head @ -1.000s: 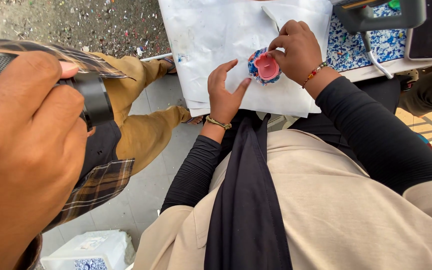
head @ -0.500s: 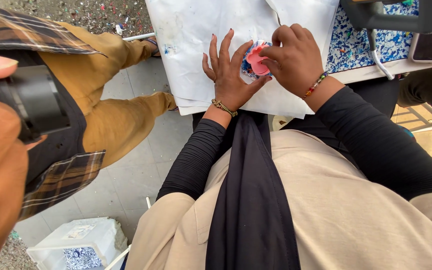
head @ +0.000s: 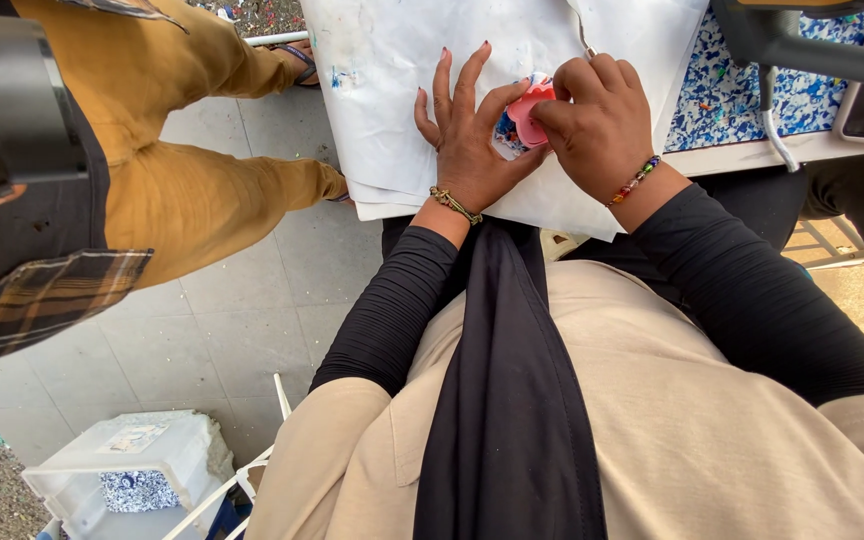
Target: The person is using an iron to heat and fuse shredded recycled plastic pieces on a sheet of parchment paper.
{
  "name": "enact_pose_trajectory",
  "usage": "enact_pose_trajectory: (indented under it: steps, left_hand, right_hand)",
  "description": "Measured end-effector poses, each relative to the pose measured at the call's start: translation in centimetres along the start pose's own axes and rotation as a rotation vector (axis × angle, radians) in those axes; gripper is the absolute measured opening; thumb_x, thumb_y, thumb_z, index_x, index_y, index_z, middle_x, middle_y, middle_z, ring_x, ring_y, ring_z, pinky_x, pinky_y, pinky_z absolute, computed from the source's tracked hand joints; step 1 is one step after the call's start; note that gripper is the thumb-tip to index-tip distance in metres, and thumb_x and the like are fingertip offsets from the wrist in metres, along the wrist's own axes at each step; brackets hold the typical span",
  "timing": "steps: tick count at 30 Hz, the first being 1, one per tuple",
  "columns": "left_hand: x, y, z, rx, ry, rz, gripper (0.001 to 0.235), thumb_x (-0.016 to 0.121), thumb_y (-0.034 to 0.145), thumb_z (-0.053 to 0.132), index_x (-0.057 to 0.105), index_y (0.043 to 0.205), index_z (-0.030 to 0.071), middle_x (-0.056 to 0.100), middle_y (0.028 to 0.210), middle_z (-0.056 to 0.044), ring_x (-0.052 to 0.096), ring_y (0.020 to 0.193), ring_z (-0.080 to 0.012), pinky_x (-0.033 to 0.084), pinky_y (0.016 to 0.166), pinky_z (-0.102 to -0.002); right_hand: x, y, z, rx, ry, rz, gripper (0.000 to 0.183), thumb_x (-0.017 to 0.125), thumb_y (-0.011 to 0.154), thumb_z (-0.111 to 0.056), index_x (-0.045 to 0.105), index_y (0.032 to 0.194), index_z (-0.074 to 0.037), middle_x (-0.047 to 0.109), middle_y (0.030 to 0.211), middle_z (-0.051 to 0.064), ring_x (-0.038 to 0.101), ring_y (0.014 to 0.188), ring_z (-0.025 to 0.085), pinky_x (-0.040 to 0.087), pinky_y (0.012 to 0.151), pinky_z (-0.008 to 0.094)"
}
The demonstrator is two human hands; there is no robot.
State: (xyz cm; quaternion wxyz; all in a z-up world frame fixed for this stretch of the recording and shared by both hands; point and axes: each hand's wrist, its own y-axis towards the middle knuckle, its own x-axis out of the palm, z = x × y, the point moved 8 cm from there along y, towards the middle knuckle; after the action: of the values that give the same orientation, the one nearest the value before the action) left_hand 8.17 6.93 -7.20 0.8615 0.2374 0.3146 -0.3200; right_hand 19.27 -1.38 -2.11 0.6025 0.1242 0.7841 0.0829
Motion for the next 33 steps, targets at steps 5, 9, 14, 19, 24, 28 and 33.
enact_pose_trajectory:
  steps: [5, 9, 14, 19, 24, 28, 33]
  left_hand:
    - [-0.2, 0.1, 0.2, -0.014, 0.016, -0.012, 0.066, 0.094, 0.066, 0.050, 0.066, 0.125, 0.037, 0.032, 0.161, -0.001, 0.008, 0.157, -0.0338, -0.001, 0.124, -0.066]
    - [-0.1, 0.0, 0.2, 0.007, 0.034, 0.016, 0.065, 0.093, 0.068, 0.049, 0.065, 0.125, 0.037, 0.033, 0.160, -0.001, 0.009, 0.157, -0.0344, -0.001, 0.123, -0.068]
    - [0.0, 0.0, 0.0, -0.004, 0.032, 0.001, 0.066, 0.092, 0.067, 0.049, 0.065, 0.126, 0.037, 0.033, 0.160, -0.001, 0.010, 0.157, -0.0345, 0.000, 0.123, -0.067]
    - [-0.6, -0.4, -0.7, 0.018, -0.029, -0.011, 0.082, 0.095, 0.072, 0.057, 0.056, 0.139, 0.031, 0.028, 0.165, -0.003, 0.013, 0.159, -0.0307, -0.001, 0.125, -0.064]
    - [-0.4, -0.7, -1.1, 0.039, -0.038, -0.110, 0.095, 0.095, 0.068, 0.050, 0.048, 0.148, 0.026, 0.032, 0.165, -0.001, 0.018, 0.159, -0.0250, 0.002, 0.127, -0.057]
    - [-0.5, -0.8, -1.2, 0.043, -0.010, -0.109, 0.090, 0.094, 0.068, 0.044, 0.051, 0.145, 0.028, 0.031, 0.165, -0.001, 0.019, 0.159, -0.0246, 0.002, 0.127, -0.056]
    - [-0.5, -0.9, -1.2, 0.072, -0.011, -0.087, 0.082, 0.093, 0.075, 0.038, 0.053, 0.146, 0.027, 0.030, 0.167, 0.000, 0.019, 0.160, -0.0231, 0.003, 0.129, -0.055]
  right_hand:
    - [0.1, -0.3, -0.1, -0.017, -0.022, 0.002, 0.013, 0.081, 0.086, -0.013, 0.076, 0.095, -0.021, 0.056, 0.103, -0.002, 0.052, 0.101, 0.020, 0.043, 0.098, 0.037]
    - [0.1, -0.4, -0.2, -0.031, -0.028, 0.006, 0.014, 0.081, 0.087, -0.011, 0.076, 0.096, -0.020, 0.056, 0.103, -0.002, 0.052, 0.101, 0.020, 0.042, 0.097, 0.037]
    - [0.1, -0.1, -0.2, -0.016, -0.025, -0.014, 0.010, 0.082, 0.091, -0.013, 0.075, 0.096, -0.019, 0.057, 0.104, -0.002, 0.052, 0.103, 0.021, 0.042, 0.096, 0.038]
    - [-1.6, 0.6, -0.4, 0.077, 0.057, -0.029, 0.025, 0.082, 0.093, -0.017, 0.069, 0.113, -0.009, 0.057, 0.118, 0.007, 0.054, 0.109, 0.027, 0.045, 0.102, 0.040]
    - [-0.9, 1.3, -1.0, 0.134, 0.072, -0.123, 0.074, 0.091, 0.084, -0.040, 0.056, 0.133, 0.002, 0.054, 0.124, 0.018, 0.055, 0.113, 0.036, 0.050, 0.097, 0.042]
    - [0.4, 0.5, -0.7, 0.193, 0.106, -0.167, 0.065, 0.091, 0.086, -0.035, 0.059, 0.132, -0.001, 0.055, 0.124, 0.016, 0.056, 0.113, 0.035, 0.050, 0.098, 0.042]
    - [0.5, 0.7, -0.6, 0.214, 0.112, -0.162, 0.068, 0.091, 0.084, -0.032, 0.057, 0.133, 0.001, 0.054, 0.122, 0.019, 0.055, 0.112, 0.037, 0.050, 0.096, 0.043]
